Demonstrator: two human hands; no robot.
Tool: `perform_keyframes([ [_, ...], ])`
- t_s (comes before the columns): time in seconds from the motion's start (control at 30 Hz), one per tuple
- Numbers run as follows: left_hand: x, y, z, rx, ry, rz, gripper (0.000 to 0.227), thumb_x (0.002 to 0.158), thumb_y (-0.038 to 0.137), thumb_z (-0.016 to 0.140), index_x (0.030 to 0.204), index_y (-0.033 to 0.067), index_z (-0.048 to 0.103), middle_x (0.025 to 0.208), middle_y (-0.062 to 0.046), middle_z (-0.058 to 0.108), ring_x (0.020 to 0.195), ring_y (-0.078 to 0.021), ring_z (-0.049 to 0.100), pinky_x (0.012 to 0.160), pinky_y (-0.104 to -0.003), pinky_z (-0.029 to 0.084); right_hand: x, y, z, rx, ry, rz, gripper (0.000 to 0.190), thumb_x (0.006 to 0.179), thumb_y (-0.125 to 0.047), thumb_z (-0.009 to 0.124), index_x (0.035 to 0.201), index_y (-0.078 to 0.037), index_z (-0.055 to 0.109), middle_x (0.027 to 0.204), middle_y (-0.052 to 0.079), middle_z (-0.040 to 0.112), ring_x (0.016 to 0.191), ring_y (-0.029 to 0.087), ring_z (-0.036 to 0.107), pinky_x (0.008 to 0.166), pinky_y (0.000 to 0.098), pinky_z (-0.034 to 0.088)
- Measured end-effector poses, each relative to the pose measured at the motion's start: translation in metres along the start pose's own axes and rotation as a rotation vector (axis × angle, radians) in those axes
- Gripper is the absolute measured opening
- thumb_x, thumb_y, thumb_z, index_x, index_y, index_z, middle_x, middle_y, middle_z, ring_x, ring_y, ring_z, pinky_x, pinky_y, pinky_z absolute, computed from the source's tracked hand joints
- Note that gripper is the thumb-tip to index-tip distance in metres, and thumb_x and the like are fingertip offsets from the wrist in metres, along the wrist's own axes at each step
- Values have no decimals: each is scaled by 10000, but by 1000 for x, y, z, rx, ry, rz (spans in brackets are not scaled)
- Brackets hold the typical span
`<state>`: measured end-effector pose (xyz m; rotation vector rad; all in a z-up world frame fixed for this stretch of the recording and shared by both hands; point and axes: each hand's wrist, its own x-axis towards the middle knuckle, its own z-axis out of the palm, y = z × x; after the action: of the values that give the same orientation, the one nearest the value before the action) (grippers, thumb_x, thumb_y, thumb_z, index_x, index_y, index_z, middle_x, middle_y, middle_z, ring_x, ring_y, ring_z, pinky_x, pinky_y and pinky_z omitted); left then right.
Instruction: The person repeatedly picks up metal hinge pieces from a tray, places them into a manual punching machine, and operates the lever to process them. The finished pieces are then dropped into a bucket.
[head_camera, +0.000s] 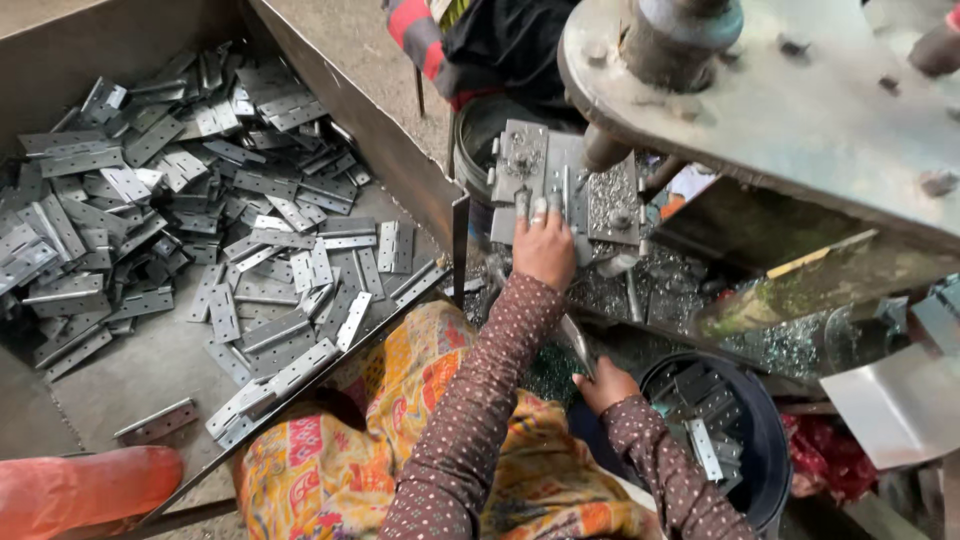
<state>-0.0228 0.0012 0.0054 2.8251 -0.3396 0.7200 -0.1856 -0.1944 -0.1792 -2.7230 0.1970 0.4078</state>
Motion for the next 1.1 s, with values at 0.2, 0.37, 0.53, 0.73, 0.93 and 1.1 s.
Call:
perform_keyframes([
  [0.2,-18,-3,2,-99,5,-21,264,906,160,561,1019,11,747,1322,-163,655,1305,-313,561,1157,-527,365,-20,7,20,49,148,12,579,859,-479,689,1219,-39,579,878,268,714,848,468,700,749,542,548],
  [0.37,-11,-8,22,-107,-22,-20,274,940,140,542,1046,6,755,1312,-159,669,1274,-301,589,1127,-515,403,-2,11,8,-24,81,-15,512,872,-499,713,1075,-36,629,900,264,724,885,464,697,766,543,549],
  [0.53,10,-8,38,-19,23,-10,253,943,148,551,981,26,770,1343,-173,656,1239,-302,598,1127,-502,403,-9,16,14,-123,-52,42,600,834,-556,736,1115,-36,636,919,250,728,874,432,723,764,515,583],
  [0.73,11,-14,20,-143,-135,-29,268,959,136,568,1111,0,742,1301,-160,653,1282,-307,590,1173,-527,368,6,5,6,-33,292,-84,624,821,-487,724,1223,-26,599,884,255,725,798,465,704,695,545,560],
  [0.93,17,-13,30,-2,-106,13,231,880,174,560,930,82,765,1423,-115,596,1289,-245,566,1180,-554,330,-15,5,3,-106,-18,-7,558,840,-535,738,1092,-52,620,868,239,738,823,437,724,735,508,583],
  [1.1,33,-15,27,-139,-23,-39,203,892,193,597,935,89,766,1296,-121,667,1172,-252,641,1073,-525,413,-3,10,12,12,287,-30,569,826,-475,720,1182,-57,572,846,269,706,803,496,683,703,571,544],
])
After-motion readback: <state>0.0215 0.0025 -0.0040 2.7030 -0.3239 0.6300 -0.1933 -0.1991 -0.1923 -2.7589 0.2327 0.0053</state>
